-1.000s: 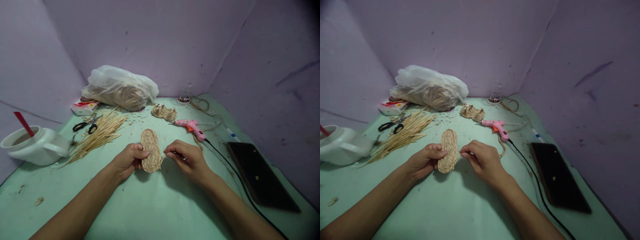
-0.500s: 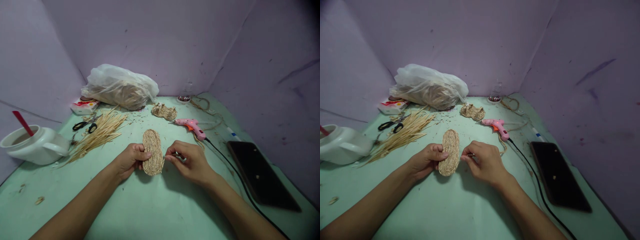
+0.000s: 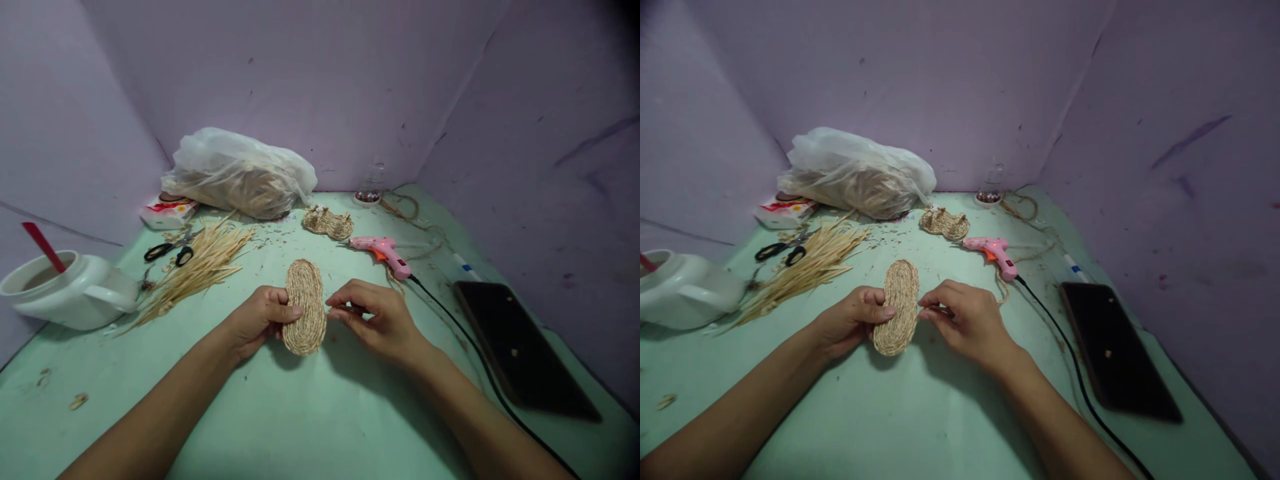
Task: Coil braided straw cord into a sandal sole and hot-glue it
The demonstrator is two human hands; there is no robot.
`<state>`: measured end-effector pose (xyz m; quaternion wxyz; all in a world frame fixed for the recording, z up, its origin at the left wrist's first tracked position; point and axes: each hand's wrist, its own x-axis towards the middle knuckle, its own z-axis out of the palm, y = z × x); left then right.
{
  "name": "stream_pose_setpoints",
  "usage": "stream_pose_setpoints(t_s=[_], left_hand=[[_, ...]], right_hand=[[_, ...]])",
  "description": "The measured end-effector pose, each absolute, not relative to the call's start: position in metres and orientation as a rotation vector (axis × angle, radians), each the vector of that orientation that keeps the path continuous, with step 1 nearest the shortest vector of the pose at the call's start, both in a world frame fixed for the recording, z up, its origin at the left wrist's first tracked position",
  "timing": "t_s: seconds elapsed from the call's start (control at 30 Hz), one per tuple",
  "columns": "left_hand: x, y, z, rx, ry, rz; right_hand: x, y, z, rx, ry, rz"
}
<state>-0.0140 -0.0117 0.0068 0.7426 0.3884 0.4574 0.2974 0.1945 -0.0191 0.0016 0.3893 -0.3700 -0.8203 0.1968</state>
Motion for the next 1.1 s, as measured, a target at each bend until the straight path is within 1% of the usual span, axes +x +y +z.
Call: stream_pose_setpoints(t_s=[0.2,0.6,0.87,1.1], left_hand=[[-0.0164,-0.0103,0.0054,0.886,1.023,0.611],[-0.0164,-0.0099,0.0043,0.942,1.050,0.563],[-0.0181,-0.0098,0.0016,0.932,1.003,0.549],[-0.0182,-0.0100,0.0026,0.894,0.964,0.544]], right_hand=[[0.1937,-0.0194,0.0004,-1.004,-2.069,0.551],[0.1921,-0.0222,0.0028,-1.032,-2.079,0.491],[0.1914,-0.0201,-0.0018,-1.021,-2.037,0.546],[0.1917,-0.0165,0.0006,-0.963,-1.957,0.425]])
